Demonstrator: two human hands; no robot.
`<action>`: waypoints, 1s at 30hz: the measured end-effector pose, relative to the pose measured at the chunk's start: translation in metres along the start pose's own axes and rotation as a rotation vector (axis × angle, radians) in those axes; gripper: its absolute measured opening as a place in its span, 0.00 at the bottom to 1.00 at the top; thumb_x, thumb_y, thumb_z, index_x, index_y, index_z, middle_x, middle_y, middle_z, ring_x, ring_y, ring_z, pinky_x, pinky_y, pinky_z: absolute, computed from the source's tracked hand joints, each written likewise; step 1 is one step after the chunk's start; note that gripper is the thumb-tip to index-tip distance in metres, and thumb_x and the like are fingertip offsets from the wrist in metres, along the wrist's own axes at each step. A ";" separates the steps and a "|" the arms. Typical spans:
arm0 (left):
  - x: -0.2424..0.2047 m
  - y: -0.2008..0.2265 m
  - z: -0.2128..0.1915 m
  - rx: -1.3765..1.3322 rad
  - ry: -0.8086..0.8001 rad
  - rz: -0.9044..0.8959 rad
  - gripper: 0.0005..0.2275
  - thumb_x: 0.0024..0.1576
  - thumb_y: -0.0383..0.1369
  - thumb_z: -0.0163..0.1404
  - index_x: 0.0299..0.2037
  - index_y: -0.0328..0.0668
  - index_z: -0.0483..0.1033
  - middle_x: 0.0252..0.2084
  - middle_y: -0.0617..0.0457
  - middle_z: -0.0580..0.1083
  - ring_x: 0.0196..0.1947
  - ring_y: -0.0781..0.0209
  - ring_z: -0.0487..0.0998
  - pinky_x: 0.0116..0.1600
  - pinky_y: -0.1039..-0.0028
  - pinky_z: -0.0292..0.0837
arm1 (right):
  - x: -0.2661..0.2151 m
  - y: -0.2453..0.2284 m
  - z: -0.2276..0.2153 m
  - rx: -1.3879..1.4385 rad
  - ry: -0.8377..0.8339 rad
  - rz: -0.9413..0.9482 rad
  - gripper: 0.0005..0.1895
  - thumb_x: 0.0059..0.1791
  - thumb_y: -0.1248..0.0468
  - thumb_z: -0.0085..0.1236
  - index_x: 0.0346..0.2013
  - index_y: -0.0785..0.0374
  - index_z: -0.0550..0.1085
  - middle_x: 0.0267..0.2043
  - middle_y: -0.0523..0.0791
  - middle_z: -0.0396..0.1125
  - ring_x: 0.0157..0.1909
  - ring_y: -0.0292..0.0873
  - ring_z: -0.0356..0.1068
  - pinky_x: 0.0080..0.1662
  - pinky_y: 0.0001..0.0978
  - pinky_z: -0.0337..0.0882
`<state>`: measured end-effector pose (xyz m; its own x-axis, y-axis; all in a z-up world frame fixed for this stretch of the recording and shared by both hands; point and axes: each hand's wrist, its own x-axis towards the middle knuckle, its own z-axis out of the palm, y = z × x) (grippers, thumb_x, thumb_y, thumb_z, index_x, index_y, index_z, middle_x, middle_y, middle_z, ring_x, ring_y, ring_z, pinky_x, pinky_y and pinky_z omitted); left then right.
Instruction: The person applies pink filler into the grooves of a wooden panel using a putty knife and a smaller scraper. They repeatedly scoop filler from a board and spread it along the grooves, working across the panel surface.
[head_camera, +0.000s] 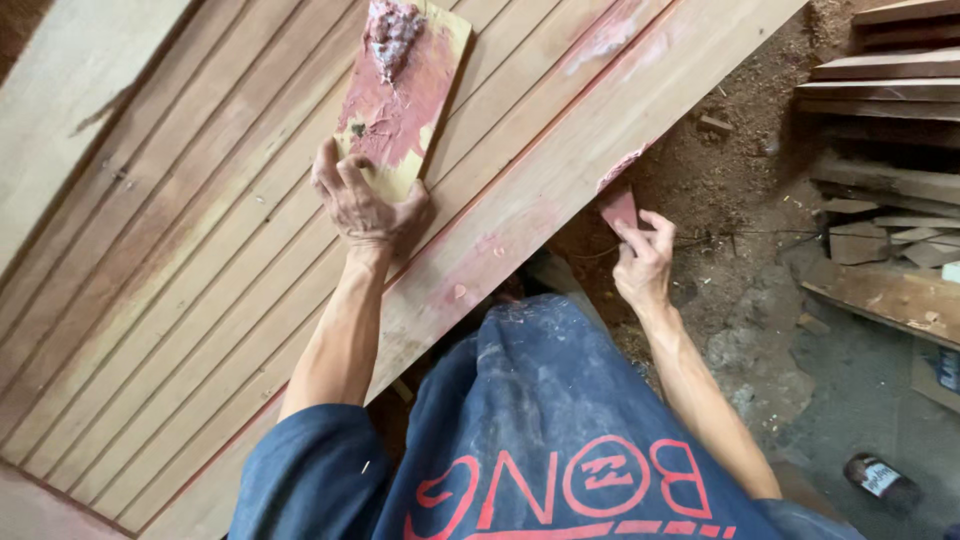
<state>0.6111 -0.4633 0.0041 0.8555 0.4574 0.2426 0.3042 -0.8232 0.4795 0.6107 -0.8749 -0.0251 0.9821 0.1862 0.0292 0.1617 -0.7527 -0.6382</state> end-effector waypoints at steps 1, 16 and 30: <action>-0.001 -0.001 -0.003 -0.033 -0.019 -0.036 0.27 0.43 0.43 0.65 0.47 0.40 0.65 0.66 0.33 0.60 0.67 0.34 0.59 0.69 0.48 0.58 | -0.001 -0.005 -0.002 -0.017 0.026 -0.011 0.18 0.45 0.81 0.56 0.49 0.70 0.78 0.55 0.59 0.62 0.46 0.48 0.72 0.47 0.35 0.76; 0.015 -0.004 0.011 -0.100 -0.125 0.058 0.30 0.42 0.46 0.65 0.50 0.43 0.66 0.66 0.37 0.59 0.68 0.36 0.58 0.70 0.47 0.55 | -0.004 -0.015 0.053 0.647 0.037 0.664 0.17 0.54 0.58 0.61 0.43 0.71 0.72 0.29 0.47 0.69 0.22 0.36 0.67 0.23 0.28 0.66; 0.019 -0.012 0.010 -0.138 -0.139 0.069 0.30 0.45 0.47 0.65 0.52 0.44 0.64 0.68 0.38 0.55 0.69 0.35 0.55 0.72 0.45 0.53 | 0.155 -0.112 -0.056 -0.149 -0.252 0.607 0.26 0.46 0.72 0.59 0.60 0.64 0.74 0.59 0.56 0.61 0.39 0.45 0.74 0.35 0.31 0.77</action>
<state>0.6278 -0.4478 -0.0057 0.9248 0.3430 0.1647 0.1909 -0.7926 0.5790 0.7499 -0.7970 0.0943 0.8533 -0.1693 -0.4932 -0.3824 -0.8461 -0.3713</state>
